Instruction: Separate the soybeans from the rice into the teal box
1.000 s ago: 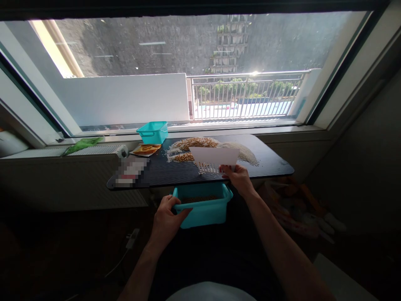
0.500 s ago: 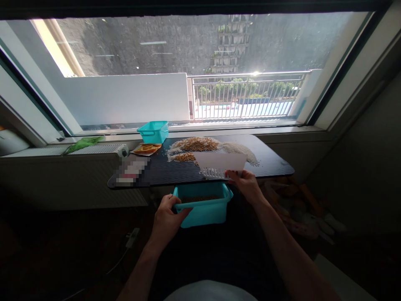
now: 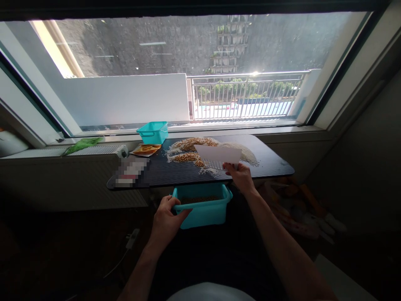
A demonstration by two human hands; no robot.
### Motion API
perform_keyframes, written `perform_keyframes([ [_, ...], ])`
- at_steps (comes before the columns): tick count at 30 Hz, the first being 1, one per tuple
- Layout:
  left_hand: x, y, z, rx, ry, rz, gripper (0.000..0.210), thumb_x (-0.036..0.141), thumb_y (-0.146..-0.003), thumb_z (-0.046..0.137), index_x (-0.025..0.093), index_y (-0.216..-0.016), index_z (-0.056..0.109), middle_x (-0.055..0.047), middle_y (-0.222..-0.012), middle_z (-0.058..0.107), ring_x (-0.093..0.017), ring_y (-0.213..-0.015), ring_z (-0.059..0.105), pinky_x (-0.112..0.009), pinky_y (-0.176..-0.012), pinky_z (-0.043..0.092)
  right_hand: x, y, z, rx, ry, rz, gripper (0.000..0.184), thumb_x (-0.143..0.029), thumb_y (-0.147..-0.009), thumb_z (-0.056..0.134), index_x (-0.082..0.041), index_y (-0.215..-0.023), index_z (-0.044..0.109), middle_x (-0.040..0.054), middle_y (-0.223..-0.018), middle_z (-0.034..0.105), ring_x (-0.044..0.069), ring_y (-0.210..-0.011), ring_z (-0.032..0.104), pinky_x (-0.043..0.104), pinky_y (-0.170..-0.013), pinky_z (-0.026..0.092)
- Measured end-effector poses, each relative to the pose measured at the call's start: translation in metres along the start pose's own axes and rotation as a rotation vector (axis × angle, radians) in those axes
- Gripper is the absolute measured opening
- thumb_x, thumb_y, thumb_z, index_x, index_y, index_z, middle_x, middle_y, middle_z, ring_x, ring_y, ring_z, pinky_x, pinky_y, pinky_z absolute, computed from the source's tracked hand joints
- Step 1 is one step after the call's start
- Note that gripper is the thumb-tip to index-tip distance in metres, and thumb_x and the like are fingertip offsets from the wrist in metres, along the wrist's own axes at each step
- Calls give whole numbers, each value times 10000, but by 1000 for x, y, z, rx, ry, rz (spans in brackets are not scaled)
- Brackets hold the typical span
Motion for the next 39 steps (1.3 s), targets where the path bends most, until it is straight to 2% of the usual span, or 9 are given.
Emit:
perform_keyframes([
  [10,0,0,-3,14,6,-17,290,470,-722,696,204,-675,591,-23,-934,574,-199,-845,622,-281,-731,497,-1,0,12,-46,-19,22,381,-543,-589,751,-182,-701,696,29,-693,697,184,-688,649,305,-607,555],
  [18,-1,1,-3,11,11,-18,312,491,-725,696,204,-675,585,-27,-935,571,-216,-887,619,-294,-765,496,1,0,5,-24,-27,24,447,-594,-550,769,-175,-681,685,33,-671,680,174,-665,635,287,-583,553],
  [26,0,0,-4,15,15,-18,304,486,-714,701,209,-667,586,-18,-898,571,-211,-859,616,-290,-749,497,-2,7,7,-74,-53,44,483,-619,-541,768,-178,-727,702,45,-731,705,186,-714,662,296,-613,570],
  [34,0,0,-4,20,14,-16,298,474,-712,709,206,-664,591,-22,-912,571,-210,-860,616,-289,-747,494,-2,9,7,-88,-42,62,437,-582,-554,774,-177,-692,687,40,-710,692,170,-684,642,278,-597,544],
  [39,-1,1,-4,29,12,-15,286,476,-711,702,209,-689,599,-22,-918,582,-207,-864,613,-285,-747,497,-6,15,9,-125,-42,70,440,-589,-570,762,-178,-717,705,46,-742,707,188,-730,656,292,-631,552],
])
Point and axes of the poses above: each hand's wrist, its own y-axis away from the middle knuckle, its own z-axis out of the palm, x = y × z, the point moved 6 cm from there along -y, towards the middle knuckle
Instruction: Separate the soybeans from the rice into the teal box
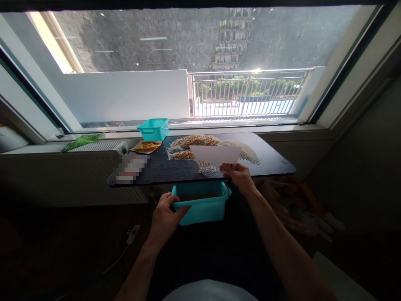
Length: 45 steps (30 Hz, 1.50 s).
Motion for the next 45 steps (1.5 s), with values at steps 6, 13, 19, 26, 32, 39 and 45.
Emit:
perform_keyframes([
  [6,1,0,-1,-2,-5,5,300,487,-708,709,212,-669,594,-17,-894,580,-199,-833,612,-272,-709,497,-3,2,2,-4,4,9,428,-583,-557,770,-184,-695,699,44,-727,705,199,-726,656,306,-631,554],
  [13,1,1,-2,2,-16,1,290,478,-716,700,211,-687,592,-15,-902,574,-190,-808,608,-271,-682,493,1,16,-5,-42,-27,59,394,-537,-539,809,-182,-683,719,43,-705,717,211,-704,668,323,-632,562],
  [19,1,1,-1,-1,-24,4,284,473,-729,689,209,-691,592,-10,-912,556,-176,-777,601,-264,-650,478,1,17,-6,-17,-82,27,400,-548,-557,807,-193,-722,729,46,-737,728,224,-741,676,338,-656,553],
  [26,-2,1,-2,0,-32,0,301,484,-726,696,205,-684,589,-18,-942,564,-198,-846,610,-279,-703,470,12,10,29,-23,-22,-118,410,-582,-629,728,-175,-671,717,38,-686,715,208,-696,645,352,-724,501],
  [32,-3,2,-2,-8,-41,-25,298,480,-725,702,206,-691,589,-23,-982,558,-209,-867,612,-291,-715,459,20,5,15,57,72,-128,388,-540,-657,710,-154,-692,722,35,-650,698,207,-659,616,324,-656,454],
  [39,-2,1,1,-27,-39,-11,301,488,-734,690,210,-694,583,-25,-986,556,-226,-933,614,-296,-759,472,16,-6,-8,116,128,-174,386,-536,-666,687,-152,-692,710,22,-624,669,190,-647,593,306,-646,436],
  [45,-1,1,1,-35,-40,0,300,486,-739,686,210,-692,580,-29,-979,557,-236,-956,613,-305,-786,479,12,-16,-10,128,162,-195,380,-534,-684,670,-155,-671,701,16,-626,664,182,-643,585,300,-639,435],
])
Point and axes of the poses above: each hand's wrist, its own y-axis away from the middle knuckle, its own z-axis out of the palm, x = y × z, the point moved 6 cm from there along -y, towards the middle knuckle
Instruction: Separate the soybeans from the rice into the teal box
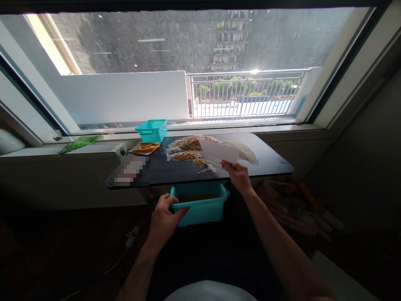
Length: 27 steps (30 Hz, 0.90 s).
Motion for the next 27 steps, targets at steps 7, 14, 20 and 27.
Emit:
perform_keyframes([
  [7,2,0,0,14,7,-4,299,480,-730,691,208,-676,580,-24,-956,561,-218,-900,622,-296,-770,485,1,3,7,-30,21,-4,372,-516,-696,664,-148,-713,721,21,-646,678,194,-655,594,305,-646,442],
  [14,3,-1,-1,22,12,2,290,470,-719,699,209,-669,584,-18,-933,564,-201,-858,619,-278,-730,485,-5,15,20,-71,8,-4,391,-525,-699,663,-142,-727,737,31,-655,685,204,-665,602,306,-628,439],
  [20,3,-1,-1,28,5,2,274,457,-716,700,211,-685,584,-15,-929,564,-196,-846,614,-281,-730,479,-16,18,19,-71,-14,1,410,-547,-693,666,-145,-729,735,29,-654,678,197,-663,593,312,-632,448],
  [27,4,0,-1,34,6,13,302,491,-724,683,211,-674,583,-13,-905,569,-192,-831,612,-272,-697,480,-24,22,-2,-41,-23,7,366,-522,-687,689,-157,-675,713,29,-655,674,198,-687,602,322,-668,453],
])
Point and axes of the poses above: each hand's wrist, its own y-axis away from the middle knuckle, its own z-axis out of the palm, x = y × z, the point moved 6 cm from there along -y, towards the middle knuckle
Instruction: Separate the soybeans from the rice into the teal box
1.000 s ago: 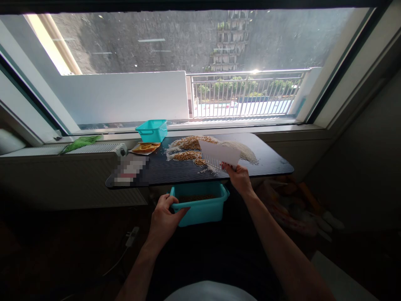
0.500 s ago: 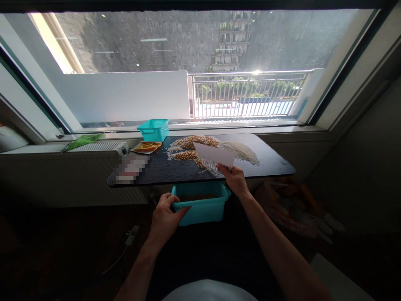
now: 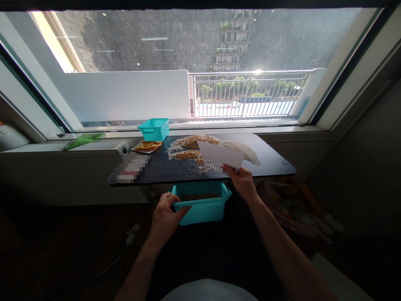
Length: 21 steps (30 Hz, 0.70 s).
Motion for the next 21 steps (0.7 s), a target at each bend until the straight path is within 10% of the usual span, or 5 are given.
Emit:
perform_keyframes([
  [21,-34,5,-39,89,-66,-70,310,516,-700,685,219,-721,599,-12,-916,577,-176,-750,593,-275,-638,493,2,15,58,-394,-204,106,359,-531,-611,780,-216,-783,781,42,-837,759,224,-779,682,362,-766,542],
])
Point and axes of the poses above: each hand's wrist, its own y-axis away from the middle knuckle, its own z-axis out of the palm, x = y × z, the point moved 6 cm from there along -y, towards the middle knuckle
